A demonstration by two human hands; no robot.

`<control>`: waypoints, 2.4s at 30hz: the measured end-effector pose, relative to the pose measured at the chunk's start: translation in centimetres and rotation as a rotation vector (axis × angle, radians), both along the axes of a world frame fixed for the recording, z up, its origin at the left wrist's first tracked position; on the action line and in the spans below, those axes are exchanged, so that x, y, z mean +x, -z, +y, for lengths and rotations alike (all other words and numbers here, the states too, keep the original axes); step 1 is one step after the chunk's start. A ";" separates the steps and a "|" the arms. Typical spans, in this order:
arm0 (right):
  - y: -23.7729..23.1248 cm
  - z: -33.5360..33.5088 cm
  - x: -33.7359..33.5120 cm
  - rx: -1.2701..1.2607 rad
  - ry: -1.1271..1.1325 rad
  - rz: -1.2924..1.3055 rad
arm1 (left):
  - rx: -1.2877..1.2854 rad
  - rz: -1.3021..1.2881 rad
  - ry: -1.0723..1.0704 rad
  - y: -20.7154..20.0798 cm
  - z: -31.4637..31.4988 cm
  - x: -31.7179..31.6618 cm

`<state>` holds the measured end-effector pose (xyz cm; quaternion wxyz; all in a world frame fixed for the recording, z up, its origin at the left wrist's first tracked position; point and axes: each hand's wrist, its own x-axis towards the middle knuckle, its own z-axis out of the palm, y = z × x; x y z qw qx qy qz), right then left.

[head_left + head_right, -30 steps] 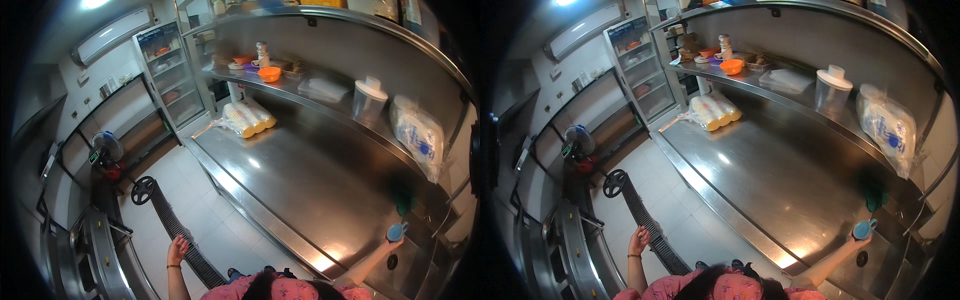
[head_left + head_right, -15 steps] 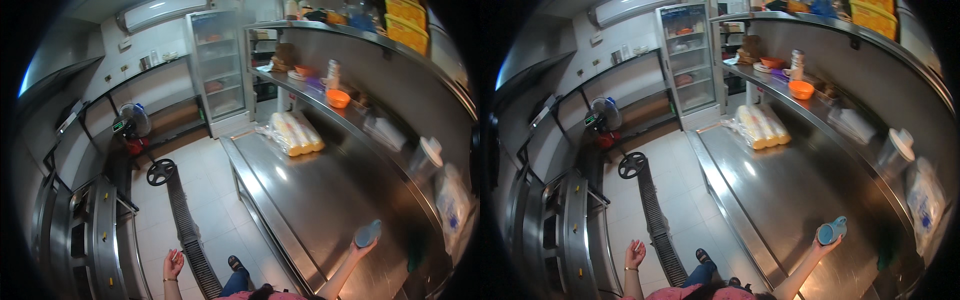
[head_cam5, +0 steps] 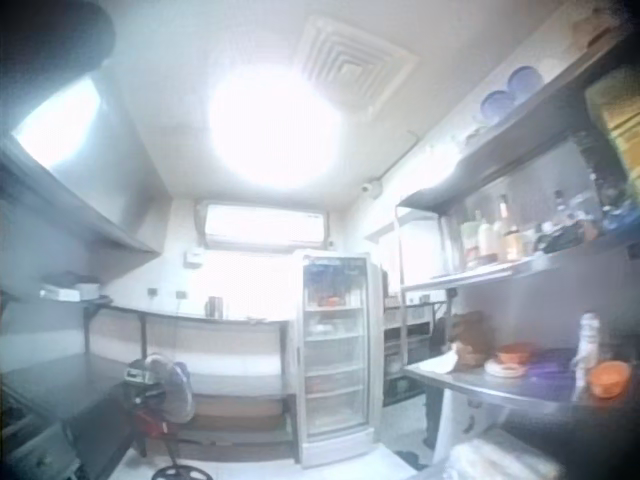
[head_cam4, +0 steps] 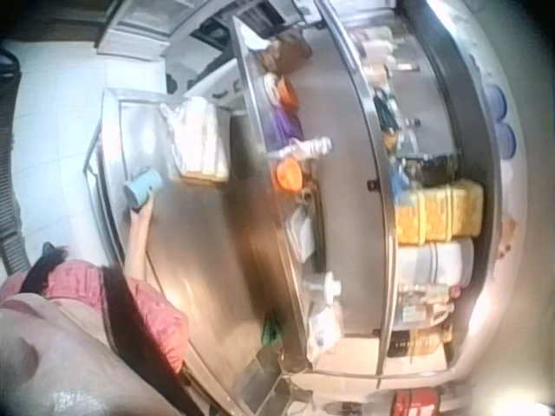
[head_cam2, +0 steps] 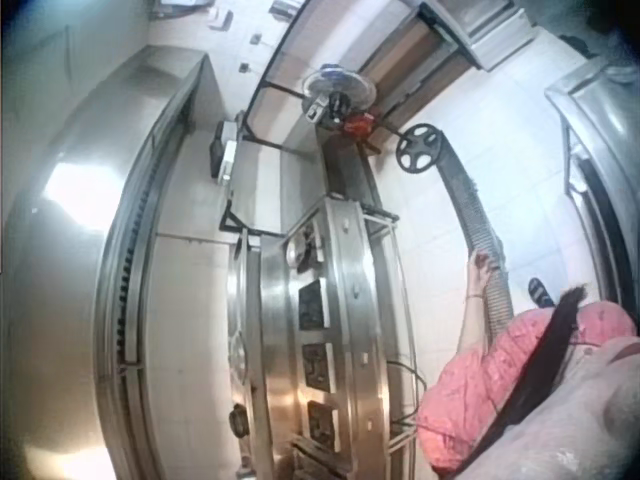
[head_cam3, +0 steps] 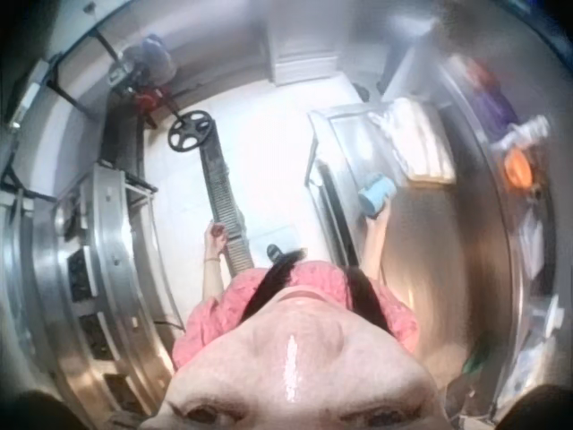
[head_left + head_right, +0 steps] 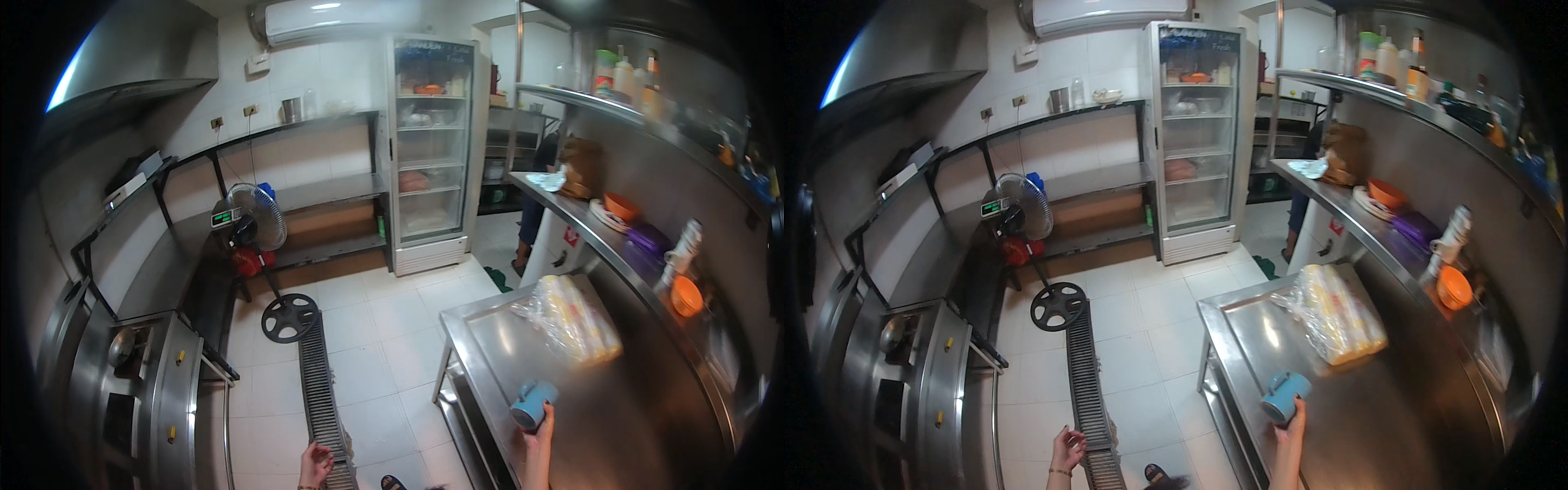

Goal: The person places small yellow dough pieces into a metal tray, then washes a blue mug and spoon at a sink. Later, the person places filling into yellow dough cups on a stainless steel table alongside another worker.

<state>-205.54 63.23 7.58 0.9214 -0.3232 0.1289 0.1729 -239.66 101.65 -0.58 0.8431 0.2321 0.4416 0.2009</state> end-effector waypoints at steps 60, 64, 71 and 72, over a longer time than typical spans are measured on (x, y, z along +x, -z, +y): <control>-49.2 145.9 105.9 -0.970 0.155 -1.390 | 0.164 0.034 -0.093 -9.2 90.2 92.0; -48.7 147.9 106.8 -1.136 0.011 -1.415 | 0.171 0.039 -0.103 -9.5 91.0 93.3; -47.8 148.5 109.3 -1.261 -0.209 -1.413 | 0.125 -0.011 0.006 -10.3 91.9 93.4; -47.7 148.6 109.6 -1.248 -0.237 -1.406 | 0.129 -0.016 0.023 -10.5 91.9 93.4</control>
